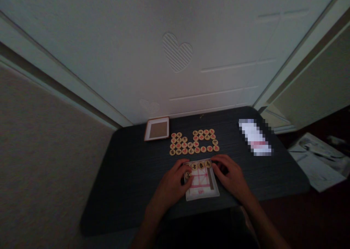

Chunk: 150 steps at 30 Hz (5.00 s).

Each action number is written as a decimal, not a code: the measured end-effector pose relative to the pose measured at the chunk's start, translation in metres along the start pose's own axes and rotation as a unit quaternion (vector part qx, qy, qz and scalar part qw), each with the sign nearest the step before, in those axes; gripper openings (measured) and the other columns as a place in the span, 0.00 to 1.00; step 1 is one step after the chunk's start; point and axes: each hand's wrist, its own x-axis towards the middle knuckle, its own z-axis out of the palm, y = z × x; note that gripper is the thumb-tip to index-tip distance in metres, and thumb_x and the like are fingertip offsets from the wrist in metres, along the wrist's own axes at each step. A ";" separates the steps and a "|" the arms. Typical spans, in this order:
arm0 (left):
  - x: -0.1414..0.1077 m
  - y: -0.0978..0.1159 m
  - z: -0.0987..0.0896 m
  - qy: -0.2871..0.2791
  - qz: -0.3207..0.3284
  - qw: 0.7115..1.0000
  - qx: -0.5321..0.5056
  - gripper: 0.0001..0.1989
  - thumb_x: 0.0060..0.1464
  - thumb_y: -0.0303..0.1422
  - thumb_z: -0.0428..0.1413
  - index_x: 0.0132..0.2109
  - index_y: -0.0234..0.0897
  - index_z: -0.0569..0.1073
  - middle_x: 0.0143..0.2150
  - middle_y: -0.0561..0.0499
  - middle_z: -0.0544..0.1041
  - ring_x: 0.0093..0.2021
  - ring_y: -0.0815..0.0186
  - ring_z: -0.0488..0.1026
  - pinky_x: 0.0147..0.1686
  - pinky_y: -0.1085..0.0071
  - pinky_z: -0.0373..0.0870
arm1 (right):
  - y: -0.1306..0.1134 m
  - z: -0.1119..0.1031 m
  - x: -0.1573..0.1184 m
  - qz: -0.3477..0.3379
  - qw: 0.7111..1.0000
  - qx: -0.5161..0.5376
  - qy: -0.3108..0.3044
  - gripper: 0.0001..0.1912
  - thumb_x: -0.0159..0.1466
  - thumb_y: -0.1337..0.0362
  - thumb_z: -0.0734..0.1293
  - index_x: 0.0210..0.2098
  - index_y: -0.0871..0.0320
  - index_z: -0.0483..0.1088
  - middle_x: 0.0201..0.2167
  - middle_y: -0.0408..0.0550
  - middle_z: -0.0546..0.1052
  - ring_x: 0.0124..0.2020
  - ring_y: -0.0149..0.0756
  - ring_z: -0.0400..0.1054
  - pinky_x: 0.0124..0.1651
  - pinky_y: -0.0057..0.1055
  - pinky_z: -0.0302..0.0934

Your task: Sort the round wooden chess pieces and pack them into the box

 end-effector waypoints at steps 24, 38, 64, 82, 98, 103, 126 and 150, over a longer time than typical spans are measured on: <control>0.001 0.000 0.003 0.000 0.003 1.000 -0.015 0.08 0.62 0.33 0.56 0.49 0.44 0.74 0.64 0.50 0.68 0.57 0.60 0.73 0.57 0.61 0.73 | 0.002 0.002 0.000 -0.002 1.000 0.004 -0.002 0.11 0.69 0.60 0.66 0.48 0.52 0.76 0.46 0.50 0.78 0.34 0.35 0.73 0.40 0.34 0.72; 0.001 -0.005 0.007 0.014 0.018 1.000 -0.019 0.08 0.62 0.33 0.56 0.48 0.45 0.74 0.63 0.51 0.69 0.59 0.59 0.72 0.60 0.59 0.71 | 0.004 0.003 -0.001 -0.007 1.000 -0.002 0.007 0.10 0.68 0.61 0.66 0.47 0.52 0.76 0.46 0.50 0.79 0.34 0.34 0.74 0.38 0.32 0.72; 0.003 -0.029 -0.015 0.125 -0.019 0.992 0.011 0.09 0.65 0.38 0.56 0.49 0.44 0.74 0.59 0.49 0.72 0.37 0.68 0.76 0.44 0.63 0.77 | -0.001 0.001 0.000 0.003 1.000 -0.001 -0.002 0.10 0.68 0.62 0.66 0.47 0.53 0.76 0.44 0.50 0.78 0.34 0.34 0.73 0.39 0.32 0.71; 0.015 -0.067 -0.011 0.202 -0.036 0.977 0.057 0.11 0.64 0.37 0.55 0.51 0.44 0.75 0.57 0.48 0.73 0.39 0.65 0.76 0.47 0.63 0.77 | 0.001 0.001 -0.001 0.003 1.000 -0.007 -0.006 0.10 0.69 0.60 0.65 0.47 0.53 0.76 0.44 0.50 0.78 0.35 0.36 0.74 0.40 0.33 0.71; 0.014 -0.071 -0.006 0.237 -0.016 0.970 0.059 0.07 0.63 0.36 0.57 0.46 0.41 0.75 0.51 0.47 0.75 0.38 0.65 0.75 0.45 0.64 0.76 | 0.001 0.001 0.000 -0.008 1.000 -0.008 -0.005 0.11 0.69 0.59 0.65 0.47 0.53 0.76 0.43 0.50 0.79 0.35 0.36 0.73 0.40 0.34 0.71; 0.012 -0.071 -0.005 0.226 -0.009 0.972 0.057 0.05 0.62 0.35 0.58 0.44 0.42 0.75 0.52 0.48 0.76 0.41 0.63 0.76 0.46 0.63 0.75 | 0.001 0.002 0.000 -0.009 1.000 -0.008 0.002 0.11 0.69 0.59 0.65 0.47 0.53 0.76 0.43 0.50 0.79 0.34 0.36 0.73 0.39 0.33 0.71; 0.009 -0.074 -0.004 0.271 -0.013 0.962 -0.003 0.14 0.60 0.36 0.60 0.53 0.42 0.74 0.48 0.48 0.76 0.35 0.67 0.76 0.41 0.66 0.78 | 0.001 0.002 0.001 -0.012 1.000 -0.027 0.002 0.11 0.69 0.58 0.65 0.46 0.53 0.77 0.42 0.50 0.79 0.35 0.37 0.74 0.38 0.33 0.72; 0.007 -0.073 0.000 0.294 -0.105 0.939 -0.144 0.13 0.54 0.44 0.65 0.39 0.40 0.77 0.36 0.51 0.84 0.35 0.62 0.82 0.38 0.64 0.81 | -0.001 0.002 0.000 0.003 0.999 -0.042 -0.005 0.12 0.70 0.59 0.64 0.46 0.54 0.76 0.43 0.51 0.79 0.38 0.37 0.73 0.41 0.33 0.70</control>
